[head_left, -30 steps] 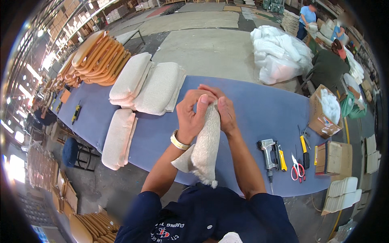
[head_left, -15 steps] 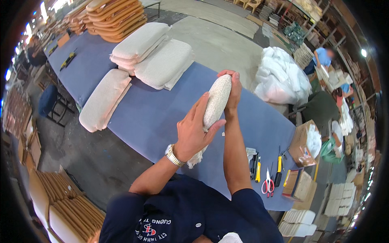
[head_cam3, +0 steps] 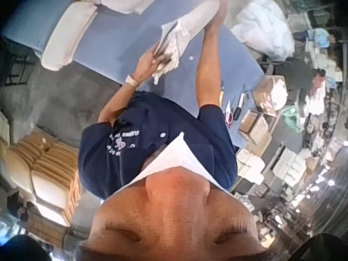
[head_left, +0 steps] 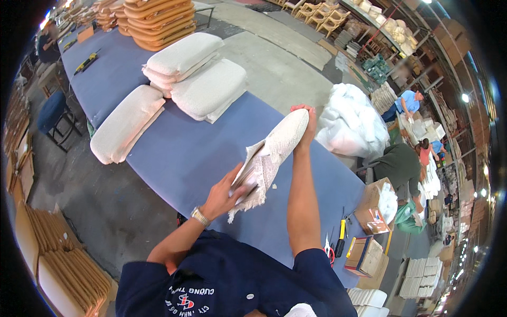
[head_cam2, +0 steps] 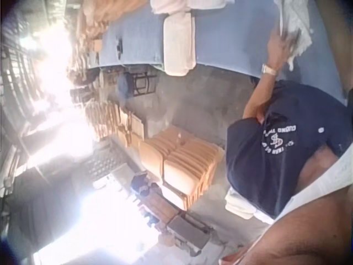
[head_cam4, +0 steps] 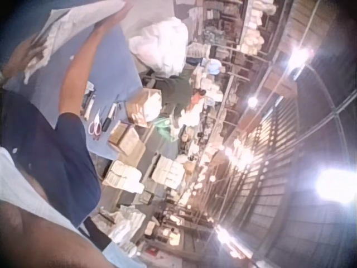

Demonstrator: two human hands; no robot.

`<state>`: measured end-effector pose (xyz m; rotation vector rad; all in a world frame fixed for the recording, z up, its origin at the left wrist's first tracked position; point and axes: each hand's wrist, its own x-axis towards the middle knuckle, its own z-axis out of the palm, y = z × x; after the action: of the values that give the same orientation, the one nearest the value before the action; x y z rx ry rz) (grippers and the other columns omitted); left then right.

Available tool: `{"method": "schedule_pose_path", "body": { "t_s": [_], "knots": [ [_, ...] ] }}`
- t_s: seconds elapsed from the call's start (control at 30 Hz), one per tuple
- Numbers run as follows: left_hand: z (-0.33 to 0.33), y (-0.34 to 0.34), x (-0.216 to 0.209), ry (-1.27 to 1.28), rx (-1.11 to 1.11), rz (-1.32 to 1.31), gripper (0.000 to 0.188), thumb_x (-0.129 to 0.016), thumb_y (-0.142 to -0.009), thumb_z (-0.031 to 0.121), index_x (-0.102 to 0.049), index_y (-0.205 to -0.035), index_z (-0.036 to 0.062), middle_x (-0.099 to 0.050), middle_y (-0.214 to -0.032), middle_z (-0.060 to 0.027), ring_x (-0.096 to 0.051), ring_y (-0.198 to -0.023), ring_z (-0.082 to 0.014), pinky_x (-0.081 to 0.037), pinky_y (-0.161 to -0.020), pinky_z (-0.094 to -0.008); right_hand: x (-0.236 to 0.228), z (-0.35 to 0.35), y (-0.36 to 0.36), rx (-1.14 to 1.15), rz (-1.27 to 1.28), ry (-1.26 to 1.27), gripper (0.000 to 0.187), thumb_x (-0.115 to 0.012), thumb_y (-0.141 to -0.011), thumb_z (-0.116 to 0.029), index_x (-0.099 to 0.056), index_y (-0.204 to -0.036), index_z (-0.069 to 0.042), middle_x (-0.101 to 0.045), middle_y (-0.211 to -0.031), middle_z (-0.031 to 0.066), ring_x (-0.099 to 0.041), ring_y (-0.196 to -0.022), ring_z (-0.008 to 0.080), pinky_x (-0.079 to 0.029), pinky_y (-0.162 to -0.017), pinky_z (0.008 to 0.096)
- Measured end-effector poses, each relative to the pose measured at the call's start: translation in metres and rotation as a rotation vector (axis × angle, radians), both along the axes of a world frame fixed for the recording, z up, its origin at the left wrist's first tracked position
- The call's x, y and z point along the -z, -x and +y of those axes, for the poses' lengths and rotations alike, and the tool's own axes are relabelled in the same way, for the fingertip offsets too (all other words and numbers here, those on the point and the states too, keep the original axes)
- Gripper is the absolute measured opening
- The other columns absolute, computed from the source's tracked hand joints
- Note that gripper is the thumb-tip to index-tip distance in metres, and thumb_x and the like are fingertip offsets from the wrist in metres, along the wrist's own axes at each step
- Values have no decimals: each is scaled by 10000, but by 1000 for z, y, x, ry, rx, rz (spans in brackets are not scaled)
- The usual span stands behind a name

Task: The person trims excess fabric from a cushion cover using a utility knife, then uses a staple gun to secure the fabric edges. The person repeats this process on multiple cushion covers, folding and stapling the fabric to complete the assembly.

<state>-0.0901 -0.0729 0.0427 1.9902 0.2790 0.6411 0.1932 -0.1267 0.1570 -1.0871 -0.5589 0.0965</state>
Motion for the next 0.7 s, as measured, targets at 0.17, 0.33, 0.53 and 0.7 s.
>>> {"method": "schedule_pose_path", "body": {
  "t_s": [0.17, 0.33, 0.53, 0.7],
  "knots": [
    [-2, -11, 3, -87, -121, -8, 369, -545, -1044, 383, -655, -1198, 66, -699, -1054, -209, -688, -914, -403, -542, -769, -471, 5, -16, 1, -2, -69, -20, 484, -380, -1082, -417, -652, -968, -34, -671, -925, 106, -601, -854, 185, -474, -837, 338],
    [3, -20, -26, -142, -140, -180, 429, -603, -1025, 317, -590, -722, 14, -596, -638, -199, -576, -556, -419, -440, -520, -487, 8, -44, -4, -170, 100, -86, 489, -390, -1089, -408, -661, -976, -17, -676, -904, 103, -611, -765, 189, -508, -734, 328],
    [18, -23, -54, -119, -18, 38, 511, -562, -1034, 405, -643, -783, -33, -636, -727, -273, -618, -671, -475, -484, -622, -529, 105, -95, 29, 169, 289, 430, 620, -387, -1065, -571, -644, -1246, -37, -696, -1141, 83, -665, -1001, 215, -535, -846, 391],
    [22, -37, 36, 204, 96, 417, 539, -499, -1055, 449, -695, -1005, -51, -699, -886, -260, -660, -783, -363, -499, -780, -462, 174, -120, 83, 54, 637, 311, 652, -463, -1031, -601, -517, -1454, -108, -583, -1403, 82, -595, -1240, 239, -515, -982, 415]
  ]
}}
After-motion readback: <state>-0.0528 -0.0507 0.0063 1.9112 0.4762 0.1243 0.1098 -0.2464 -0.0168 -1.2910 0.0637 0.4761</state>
